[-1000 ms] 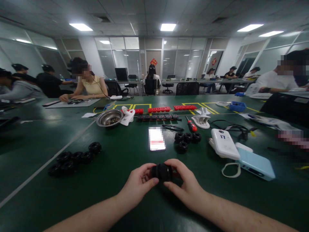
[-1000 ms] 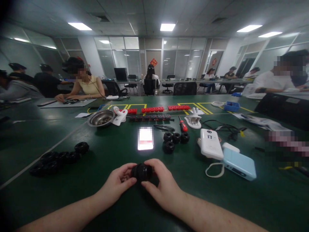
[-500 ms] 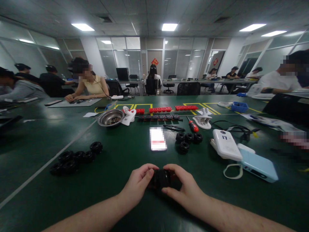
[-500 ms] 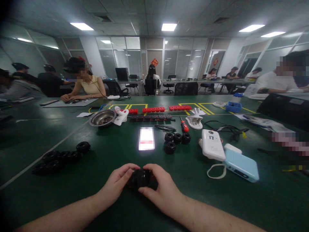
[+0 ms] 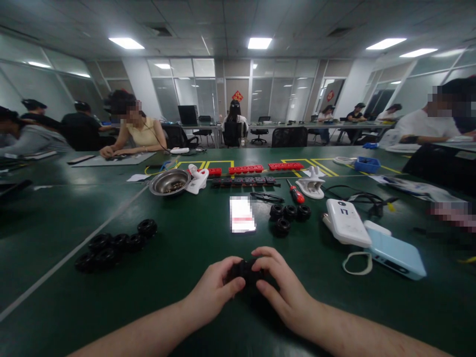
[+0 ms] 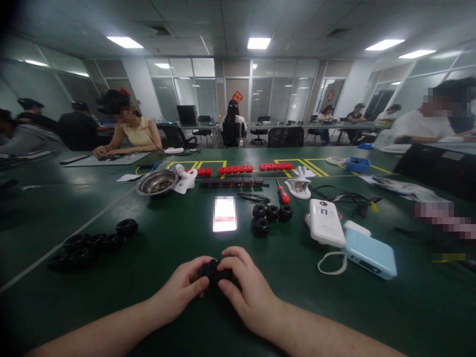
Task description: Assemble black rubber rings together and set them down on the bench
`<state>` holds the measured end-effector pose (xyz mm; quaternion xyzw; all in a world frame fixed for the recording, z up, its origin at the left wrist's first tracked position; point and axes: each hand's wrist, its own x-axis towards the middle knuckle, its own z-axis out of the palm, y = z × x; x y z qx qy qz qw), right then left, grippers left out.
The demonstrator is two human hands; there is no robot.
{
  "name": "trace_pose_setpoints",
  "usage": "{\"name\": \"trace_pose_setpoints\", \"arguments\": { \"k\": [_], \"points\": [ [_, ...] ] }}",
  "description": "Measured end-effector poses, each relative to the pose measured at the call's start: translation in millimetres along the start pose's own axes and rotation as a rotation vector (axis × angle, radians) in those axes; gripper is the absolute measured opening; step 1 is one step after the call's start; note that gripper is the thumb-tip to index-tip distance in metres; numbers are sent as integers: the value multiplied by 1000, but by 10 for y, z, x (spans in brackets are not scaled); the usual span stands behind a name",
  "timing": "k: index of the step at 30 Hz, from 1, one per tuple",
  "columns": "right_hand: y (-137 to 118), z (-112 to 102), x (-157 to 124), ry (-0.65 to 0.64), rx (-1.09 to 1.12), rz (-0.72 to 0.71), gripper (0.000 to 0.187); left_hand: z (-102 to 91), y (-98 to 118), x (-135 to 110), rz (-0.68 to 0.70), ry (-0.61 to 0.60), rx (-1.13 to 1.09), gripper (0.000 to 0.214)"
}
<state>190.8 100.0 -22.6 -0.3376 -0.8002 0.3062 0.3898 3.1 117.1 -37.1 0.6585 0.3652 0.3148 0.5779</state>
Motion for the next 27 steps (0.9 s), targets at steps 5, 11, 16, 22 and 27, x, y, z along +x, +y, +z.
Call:
{"name": "trace_pose_setpoints", "arguments": {
  "k": [5,11,16,22,27],
  "points": [
    [55,70,3,87,79,87,49,12,14,8,-26,51,-99,48],
    [129,78,63,-42,74,328,48,-3,50,0,-25,93,-68,41],
    [133,62,60,-21,4,286,47,-4,112,-10,-24,41,-43,39],
    [73,3,43,-63,-191,73,41,-18,75,-6,-39,38,-4,36],
    [33,-28,12,-93,-236,-34,49,-31,27,-7,-24,28,-75,36]
  ]
}}
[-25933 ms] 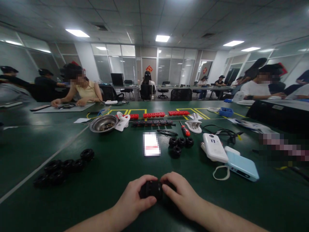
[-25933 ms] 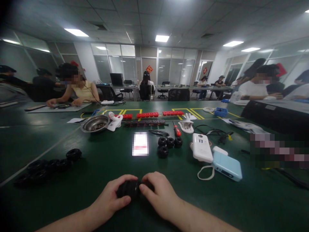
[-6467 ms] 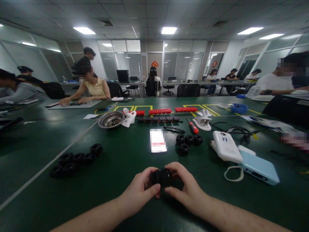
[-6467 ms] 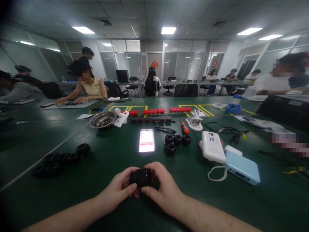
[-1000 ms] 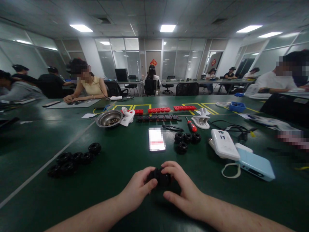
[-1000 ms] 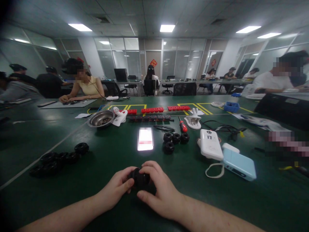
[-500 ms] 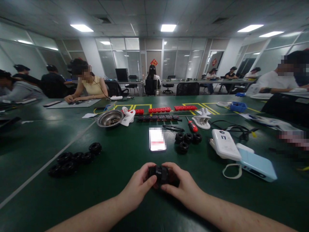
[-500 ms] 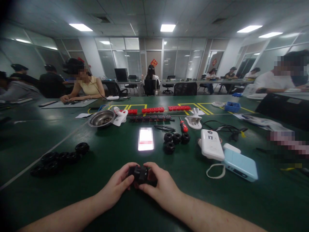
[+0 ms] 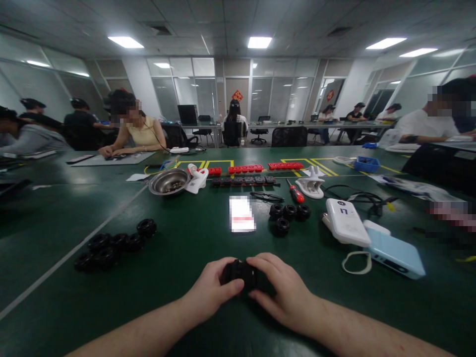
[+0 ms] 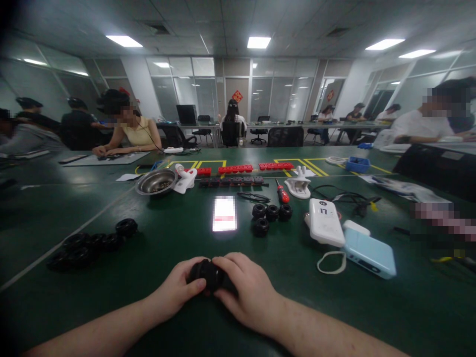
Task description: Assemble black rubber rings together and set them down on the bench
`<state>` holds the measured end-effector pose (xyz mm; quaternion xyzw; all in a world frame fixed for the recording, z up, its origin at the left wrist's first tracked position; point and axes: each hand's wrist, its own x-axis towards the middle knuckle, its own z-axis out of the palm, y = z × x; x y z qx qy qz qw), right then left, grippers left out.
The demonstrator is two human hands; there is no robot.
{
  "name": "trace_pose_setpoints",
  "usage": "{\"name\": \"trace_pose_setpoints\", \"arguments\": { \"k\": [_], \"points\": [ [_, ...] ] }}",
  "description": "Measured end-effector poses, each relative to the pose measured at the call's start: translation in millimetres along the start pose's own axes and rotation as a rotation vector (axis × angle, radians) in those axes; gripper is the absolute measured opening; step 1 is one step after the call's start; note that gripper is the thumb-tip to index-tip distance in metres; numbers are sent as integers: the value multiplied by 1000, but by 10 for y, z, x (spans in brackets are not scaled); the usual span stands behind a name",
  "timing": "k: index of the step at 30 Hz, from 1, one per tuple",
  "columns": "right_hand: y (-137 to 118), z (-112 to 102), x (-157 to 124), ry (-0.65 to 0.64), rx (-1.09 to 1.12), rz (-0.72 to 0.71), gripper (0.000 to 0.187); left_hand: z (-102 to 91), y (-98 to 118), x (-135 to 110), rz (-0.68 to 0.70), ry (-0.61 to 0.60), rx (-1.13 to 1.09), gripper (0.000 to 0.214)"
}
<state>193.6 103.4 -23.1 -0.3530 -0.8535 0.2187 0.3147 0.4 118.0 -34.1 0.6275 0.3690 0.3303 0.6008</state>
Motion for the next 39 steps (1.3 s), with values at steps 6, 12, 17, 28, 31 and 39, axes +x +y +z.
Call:
{"name": "trace_pose_setpoints", "arguments": {
  "k": [6,12,17,28,31,39],
  "points": [
    [27,15,16,5,202,226,45,51,70,-16,9,96,38,39],
    [38,12,49,-33,176,215,30,36,68,1,2,29,72,35],
    [11,3,5,1,57,-2,39,6,26,0,29,16,84,34],
    [28,0,19,-9,221,199,26,80,130,-64,86,131,356,42],
    [46,8,36,-1,210,215,27,50,86,-34,41,90,276,45],
    [35,37,3,56,56,-20,46,20,43,-19,57,50,203,38]
  ]
}}
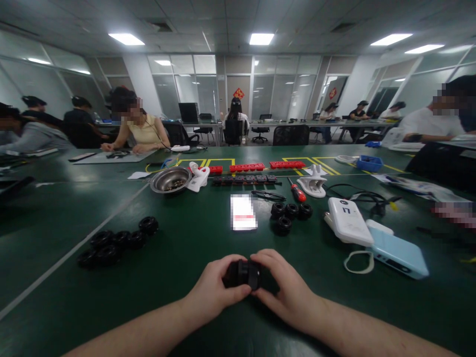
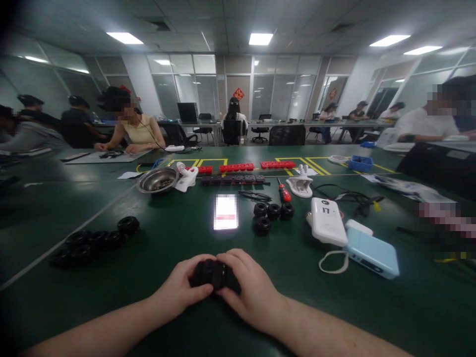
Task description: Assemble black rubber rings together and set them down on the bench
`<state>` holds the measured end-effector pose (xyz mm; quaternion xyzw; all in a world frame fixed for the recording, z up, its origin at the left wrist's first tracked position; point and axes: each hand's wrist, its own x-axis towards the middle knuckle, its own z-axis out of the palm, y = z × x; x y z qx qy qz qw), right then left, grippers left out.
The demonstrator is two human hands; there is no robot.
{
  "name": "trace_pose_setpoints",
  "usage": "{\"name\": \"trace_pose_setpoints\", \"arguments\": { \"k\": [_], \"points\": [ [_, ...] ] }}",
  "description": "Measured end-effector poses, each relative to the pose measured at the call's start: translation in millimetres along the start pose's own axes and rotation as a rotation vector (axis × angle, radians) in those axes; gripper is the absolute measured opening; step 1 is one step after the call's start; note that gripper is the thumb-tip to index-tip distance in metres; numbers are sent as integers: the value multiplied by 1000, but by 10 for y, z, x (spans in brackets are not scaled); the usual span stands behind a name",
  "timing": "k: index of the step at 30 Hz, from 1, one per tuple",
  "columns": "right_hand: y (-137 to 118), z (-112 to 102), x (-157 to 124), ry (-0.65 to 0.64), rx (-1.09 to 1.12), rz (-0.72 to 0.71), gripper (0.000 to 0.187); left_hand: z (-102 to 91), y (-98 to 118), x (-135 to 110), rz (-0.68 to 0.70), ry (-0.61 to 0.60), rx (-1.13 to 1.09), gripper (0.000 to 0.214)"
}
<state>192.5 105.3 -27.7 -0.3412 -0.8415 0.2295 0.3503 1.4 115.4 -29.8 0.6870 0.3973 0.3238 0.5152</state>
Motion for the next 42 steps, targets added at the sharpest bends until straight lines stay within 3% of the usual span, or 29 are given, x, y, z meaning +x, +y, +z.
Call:
{"name": "trace_pose_setpoints", "arguments": {
  "k": [4,8,11,16,18,21,25,29,32,35,38,42],
  "points": [
    [10,-14,-15,-6,16,37,72,23,94,-38,74,39,154,39],
    [3,-41,24,-59,59,156,36,44,106,-54,48,112,185,39],
    [5,-41,51,-85,60,222,26,43,65,-37,19,102,149,42],
    [24,-17,35,-26,9,166,40,1,-39,17,-7,-5,-43,44],
    [13,-13,26,-15,-12,99,36,-12,-61,22,-1,-29,-65,38],
    [-14,-17,15,-25,-1,45,35,-9,-33,1,-6,-23,12,35],
    [-17,-22,1,-23,75,84,62,22,55,-46,45,31,141,40],
    [4,-19,25,-43,156,241,31,37,72,-53,29,132,203,45],
    [5,-18,56,-75,199,303,21,27,40,-29,-16,115,178,47],
    [-1,-17,63,-56,199,321,23,9,9,-3,-58,65,73,51],
    [-9,-9,48,-34,117,294,34,-3,9,3,-45,33,-31,40],
    [-21,5,21,-59,54,236,32,-2,63,-18,-50,39,12,32]
  ]
}}
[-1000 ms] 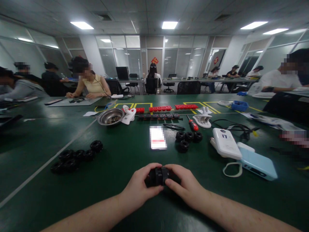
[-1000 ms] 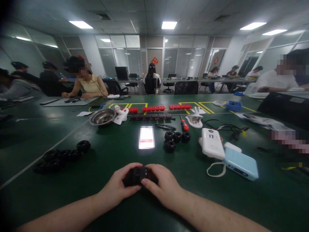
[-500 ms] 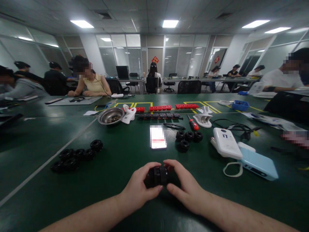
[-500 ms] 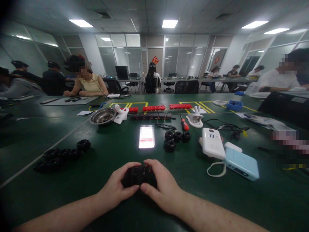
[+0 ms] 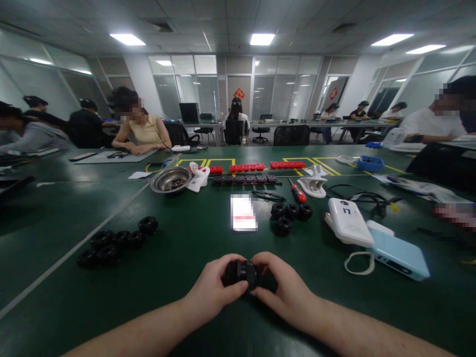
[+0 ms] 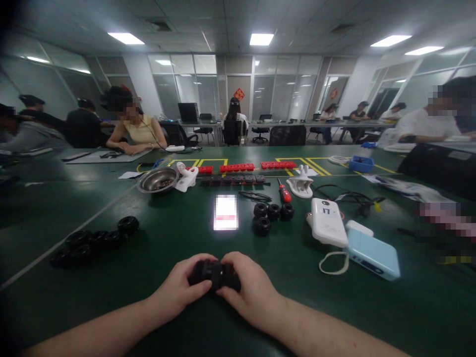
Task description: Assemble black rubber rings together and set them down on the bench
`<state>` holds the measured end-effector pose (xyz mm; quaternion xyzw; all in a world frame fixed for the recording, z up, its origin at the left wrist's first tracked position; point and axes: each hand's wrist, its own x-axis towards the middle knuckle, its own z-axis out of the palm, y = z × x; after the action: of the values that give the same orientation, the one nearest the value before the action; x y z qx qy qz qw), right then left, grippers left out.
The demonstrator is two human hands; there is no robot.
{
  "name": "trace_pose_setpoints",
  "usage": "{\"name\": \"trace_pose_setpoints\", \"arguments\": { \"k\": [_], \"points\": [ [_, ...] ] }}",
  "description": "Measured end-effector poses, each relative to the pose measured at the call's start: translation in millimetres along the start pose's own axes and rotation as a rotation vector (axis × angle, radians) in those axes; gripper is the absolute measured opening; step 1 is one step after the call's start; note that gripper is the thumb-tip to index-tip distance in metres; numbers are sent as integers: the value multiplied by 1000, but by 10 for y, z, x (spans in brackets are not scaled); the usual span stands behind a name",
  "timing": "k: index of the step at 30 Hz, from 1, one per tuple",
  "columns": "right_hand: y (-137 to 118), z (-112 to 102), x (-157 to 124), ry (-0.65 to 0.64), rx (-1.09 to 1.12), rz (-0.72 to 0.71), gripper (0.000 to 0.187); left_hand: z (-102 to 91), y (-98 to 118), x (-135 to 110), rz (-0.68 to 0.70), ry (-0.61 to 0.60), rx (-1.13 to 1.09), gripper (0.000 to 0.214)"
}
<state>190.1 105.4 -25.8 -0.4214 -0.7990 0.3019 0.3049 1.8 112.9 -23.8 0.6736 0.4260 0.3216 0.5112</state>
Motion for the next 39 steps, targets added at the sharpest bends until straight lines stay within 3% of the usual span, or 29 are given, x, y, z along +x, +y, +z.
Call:
{"name": "trace_pose_setpoints", "arguments": {
  "k": [5,10,14,18,25,28,32,36,39],
  "points": [
    [0,-12,-14,-1,64,-7,55,19,46,-28,61,46,53,35],
    [14,-35,49,-57,87,68,22,33,35,-36,55,93,130,40],
    [29,-44,73,-31,58,79,20,5,-18,0,15,16,5,46],
    [27,-46,29,24,-31,-38,36,-17,-78,36,13,-27,-129,39],
    [57,-18,-17,94,62,-70,52,21,26,-10,-13,20,8,38],
    [84,-17,9,123,152,-45,37,38,43,-21,-2,51,82,42],
    [82,-27,43,24,122,27,21,38,2,-4,-9,52,68,45],
    [58,-30,36,20,82,45,21,18,-48,31,-29,-12,-22,45],
    [42,-25,5,58,4,-59,31,2,-59,41,-14,-29,-117,40]
  ]
}}
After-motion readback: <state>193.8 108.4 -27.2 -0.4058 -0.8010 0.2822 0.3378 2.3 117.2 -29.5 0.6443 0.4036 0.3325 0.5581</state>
